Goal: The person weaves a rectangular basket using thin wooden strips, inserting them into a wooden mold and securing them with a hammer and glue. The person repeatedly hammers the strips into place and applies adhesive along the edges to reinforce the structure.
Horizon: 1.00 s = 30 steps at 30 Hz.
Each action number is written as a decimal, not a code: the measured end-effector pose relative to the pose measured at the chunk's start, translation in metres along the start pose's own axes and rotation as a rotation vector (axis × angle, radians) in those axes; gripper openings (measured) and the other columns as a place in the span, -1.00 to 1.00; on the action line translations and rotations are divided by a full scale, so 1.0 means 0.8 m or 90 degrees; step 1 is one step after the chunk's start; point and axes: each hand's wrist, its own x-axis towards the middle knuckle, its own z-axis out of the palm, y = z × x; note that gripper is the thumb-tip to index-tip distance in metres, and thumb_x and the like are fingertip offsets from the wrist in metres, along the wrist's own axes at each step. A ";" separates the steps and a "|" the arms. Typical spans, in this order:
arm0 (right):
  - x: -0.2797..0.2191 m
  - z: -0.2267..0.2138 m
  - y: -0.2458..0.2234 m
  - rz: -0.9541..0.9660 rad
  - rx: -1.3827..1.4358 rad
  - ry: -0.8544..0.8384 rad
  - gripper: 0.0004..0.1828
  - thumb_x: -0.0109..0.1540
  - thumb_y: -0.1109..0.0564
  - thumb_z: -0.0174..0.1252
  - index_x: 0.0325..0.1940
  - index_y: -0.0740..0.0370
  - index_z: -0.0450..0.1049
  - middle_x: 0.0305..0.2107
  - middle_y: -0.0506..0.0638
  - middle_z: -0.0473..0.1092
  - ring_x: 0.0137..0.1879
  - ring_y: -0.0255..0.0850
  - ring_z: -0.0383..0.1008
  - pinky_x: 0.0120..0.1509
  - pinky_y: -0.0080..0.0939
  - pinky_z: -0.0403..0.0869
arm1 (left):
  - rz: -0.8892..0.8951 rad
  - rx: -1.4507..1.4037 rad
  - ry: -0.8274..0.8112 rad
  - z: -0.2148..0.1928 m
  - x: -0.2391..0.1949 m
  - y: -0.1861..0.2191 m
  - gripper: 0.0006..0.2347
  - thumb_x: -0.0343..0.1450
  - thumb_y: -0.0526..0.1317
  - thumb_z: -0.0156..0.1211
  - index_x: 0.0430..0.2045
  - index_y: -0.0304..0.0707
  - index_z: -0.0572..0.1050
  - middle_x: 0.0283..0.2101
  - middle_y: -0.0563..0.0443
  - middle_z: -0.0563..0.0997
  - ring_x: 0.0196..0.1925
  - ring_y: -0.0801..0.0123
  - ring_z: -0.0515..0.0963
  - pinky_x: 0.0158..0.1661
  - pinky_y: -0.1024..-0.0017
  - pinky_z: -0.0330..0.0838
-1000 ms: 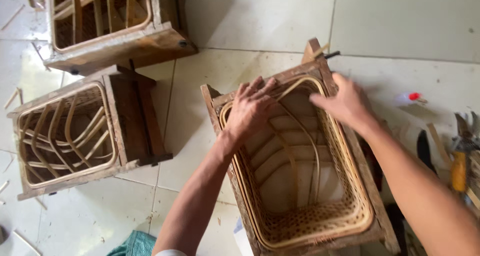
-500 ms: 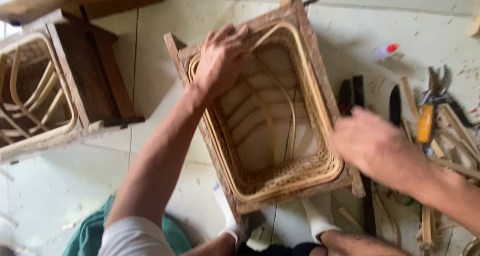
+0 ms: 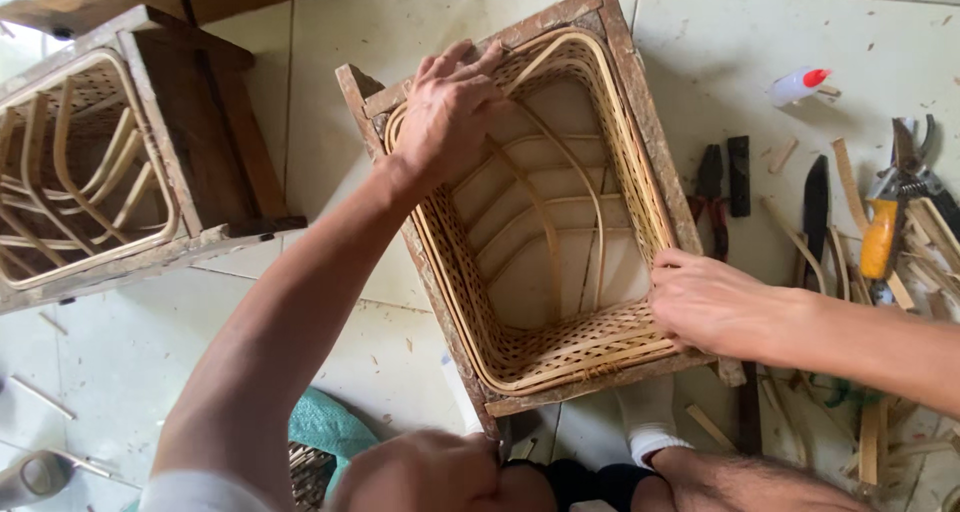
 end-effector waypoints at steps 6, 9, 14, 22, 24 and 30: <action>-0.004 0.009 0.007 0.051 0.040 -0.042 -0.91 -0.03 0.12 0.34 -0.55 0.16 0.60 -0.48 0.09 0.49 -0.20 -0.04 0.43 0.41 0.00 0.13 | 0.034 -0.003 0.041 0.000 -0.004 -0.001 -0.89 0.45 -0.16 0.34 -0.33 -0.18 0.67 0.31 -0.04 0.52 0.40 -0.02 0.38 0.29 0.09 0.23; -0.005 0.006 0.005 0.030 0.051 -0.042 -0.90 -0.01 0.11 0.33 -0.51 0.16 0.61 -0.44 0.08 0.50 -0.16 -0.02 0.47 0.48 0.05 0.08 | 0.043 -0.025 0.045 -0.004 -0.009 -0.003 -0.90 0.40 -0.20 0.35 -0.37 -0.22 0.64 0.27 -0.09 0.54 0.33 -0.05 0.40 0.22 0.08 0.23; 0.018 0.011 -0.037 0.066 -0.005 0.036 -0.88 0.08 0.14 0.22 -0.35 0.06 0.65 -0.36 -0.01 0.54 -0.04 -0.09 0.50 0.48 0.13 0.18 | 0.049 -0.044 0.060 0.001 -0.005 -0.004 -0.87 0.36 -0.18 0.36 -0.38 -0.24 0.63 0.23 -0.08 0.55 0.25 0.05 0.42 0.16 0.10 0.23; 0.129 0.062 -0.149 0.161 0.460 0.092 -0.60 0.21 -0.10 0.26 0.04 0.12 0.62 -0.36 0.09 0.44 -0.18 -0.09 0.48 -0.01 -0.05 0.45 | 0.046 0.031 0.153 0.027 -0.004 -0.005 -0.88 0.37 -0.17 0.34 -0.45 -0.21 0.63 0.14 0.07 0.60 0.27 0.18 0.41 0.27 0.04 0.16; 0.127 0.064 -0.155 0.156 0.421 0.125 -0.66 0.20 -0.09 0.26 -0.03 0.08 0.65 -0.43 0.09 0.42 -0.20 -0.09 0.46 -0.03 -0.05 0.44 | 0.043 0.019 0.152 0.033 -0.007 -0.007 -0.89 0.38 -0.19 0.32 -0.40 -0.22 0.64 0.14 0.08 0.61 0.27 0.18 0.41 0.27 0.05 0.17; 0.109 0.056 -0.144 -0.005 0.304 0.312 -0.81 0.27 0.06 0.20 -0.15 0.19 0.62 -0.25 0.07 0.46 -0.03 -0.07 0.44 0.08 -0.09 0.46 | 0.082 0.013 0.101 -0.003 0.003 0.005 -0.85 0.41 -0.19 0.28 -0.22 -0.15 0.64 0.02 0.02 0.62 0.19 0.08 0.44 0.16 0.07 0.23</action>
